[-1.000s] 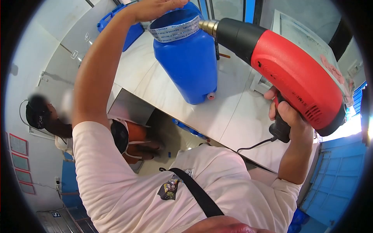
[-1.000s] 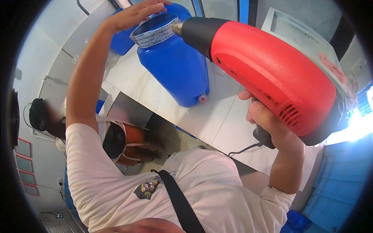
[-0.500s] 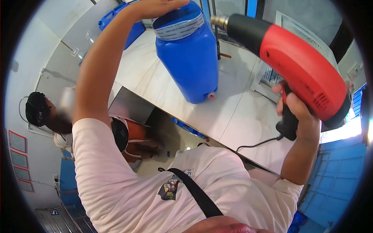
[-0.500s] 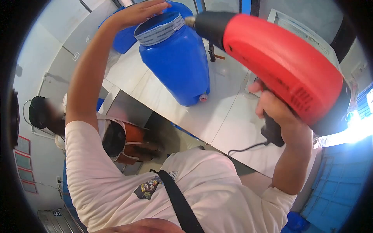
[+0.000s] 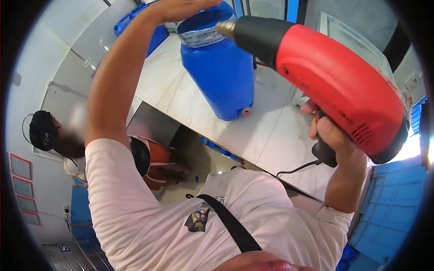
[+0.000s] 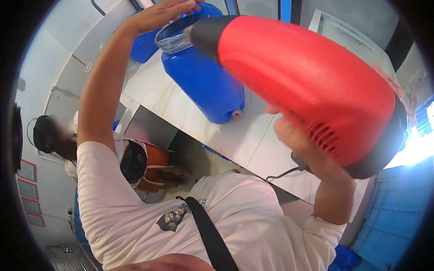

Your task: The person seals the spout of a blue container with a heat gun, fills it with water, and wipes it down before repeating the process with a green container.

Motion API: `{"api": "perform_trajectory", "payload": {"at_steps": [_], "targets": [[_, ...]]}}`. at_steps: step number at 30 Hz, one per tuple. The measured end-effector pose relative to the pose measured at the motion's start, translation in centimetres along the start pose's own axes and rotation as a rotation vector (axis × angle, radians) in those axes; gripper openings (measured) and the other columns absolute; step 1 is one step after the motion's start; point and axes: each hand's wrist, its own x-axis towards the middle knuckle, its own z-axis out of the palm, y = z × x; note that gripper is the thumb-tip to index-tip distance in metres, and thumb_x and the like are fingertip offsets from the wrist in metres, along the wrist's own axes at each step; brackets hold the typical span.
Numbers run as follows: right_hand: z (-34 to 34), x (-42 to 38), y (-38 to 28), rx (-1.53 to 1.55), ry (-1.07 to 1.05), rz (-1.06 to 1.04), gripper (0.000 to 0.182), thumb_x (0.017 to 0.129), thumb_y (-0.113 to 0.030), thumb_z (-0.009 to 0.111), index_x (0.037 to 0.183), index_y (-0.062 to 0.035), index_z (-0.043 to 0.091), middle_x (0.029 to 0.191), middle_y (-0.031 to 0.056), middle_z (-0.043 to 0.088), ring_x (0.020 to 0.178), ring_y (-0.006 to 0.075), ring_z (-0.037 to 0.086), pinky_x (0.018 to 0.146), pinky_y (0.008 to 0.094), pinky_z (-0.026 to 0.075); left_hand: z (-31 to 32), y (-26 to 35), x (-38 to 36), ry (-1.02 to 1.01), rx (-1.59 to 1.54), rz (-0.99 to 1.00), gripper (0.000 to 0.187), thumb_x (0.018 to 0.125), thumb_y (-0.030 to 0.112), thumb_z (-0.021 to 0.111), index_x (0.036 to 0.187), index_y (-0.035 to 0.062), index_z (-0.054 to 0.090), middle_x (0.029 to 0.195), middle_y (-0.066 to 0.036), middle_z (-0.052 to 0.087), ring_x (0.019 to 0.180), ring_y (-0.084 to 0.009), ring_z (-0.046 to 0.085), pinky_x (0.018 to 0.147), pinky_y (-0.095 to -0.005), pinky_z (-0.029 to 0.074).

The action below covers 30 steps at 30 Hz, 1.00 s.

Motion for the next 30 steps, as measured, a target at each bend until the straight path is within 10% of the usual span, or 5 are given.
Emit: {"api": "perform_trajectory", "payload": {"at_steps": [2,8,11,16,30], "targets": [[-0.2,0.3,-0.7,0.285,-0.044,0.232,0.035,0.077,-0.009,0.079,0.111,-0.0034,0.072,0.098,0.0072,0.073,0.084,0.0149,0.068,0.078,0.0301,0.057,0.0,0.4,-0.1,-0.007,-0.016,-0.003,0.07,0.105,0.059,0.036,0.151,0.0066,0.043,0.151,-0.019,0.047,0.139,-0.0312,0.045,0.117,-0.0411,0.034],[0.3,-0.4,0.9,-0.195,-0.067,-0.072,0.042,0.088,-0.019,0.067,0.121,0.0069,0.062,0.095,0.0127,0.068,0.063,0.0147,0.06,0.06,0.0269,0.05,0.8,-0.7,0.7,0.008,-0.011,0.111,0.069,0.105,0.058,0.036,0.15,0.0066,0.044,0.151,-0.02,0.047,0.138,-0.0308,0.046,0.116,-0.0422,0.035],[-0.9,1.2,0.5,0.457,-0.142,0.274,0.033,0.085,-0.005,0.073,0.116,0.0045,0.066,0.093,0.008,0.071,0.077,0.0113,0.064,0.074,0.0293,0.054,-0.3,0.1,-0.1,-0.023,0.038,-0.063,0.07,0.105,0.06,0.036,0.15,0.0078,0.044,0.148,-0.019,0.049,0.136,-0.0306,0.048,0.114,-0.043,0.038],[-0.6,1.4,0.1,0.07,-0.202,0.04,0.033,0.086,-0.007,0.067,0.116,0.0043,0.064,0.088,0.0082,0.069,0.066,0.0112,0.061,0.066,0.0265,0.051,-0.8,0.1,-0.6,-0.024,-0.124,-0.314,0.069,0.104,0.062,0.034,0.15,0.0108,0.045,0.146,-0.018,0.052,0.132,-0.0305,0.052,0.111,-0.0438,0.043],[-1.9,0.4,1.0,0.216,-0.029,0.172,0.023,0.087,-0.009,0.066,0.106,0.0047,0.068,0.091,0.011,0.07,0.067,0.0147,0.061,0.069,0.0292,0.051,0.1,-0.7,-1.2,-0.003,-0.032,-0.017,0.066,0.106,0.057,0.035,0.149,0.0092,0.045,0.145,-0.019,0.052,0.133,-0.0316,0.052,0.111,-0.0429,0.041]]}}
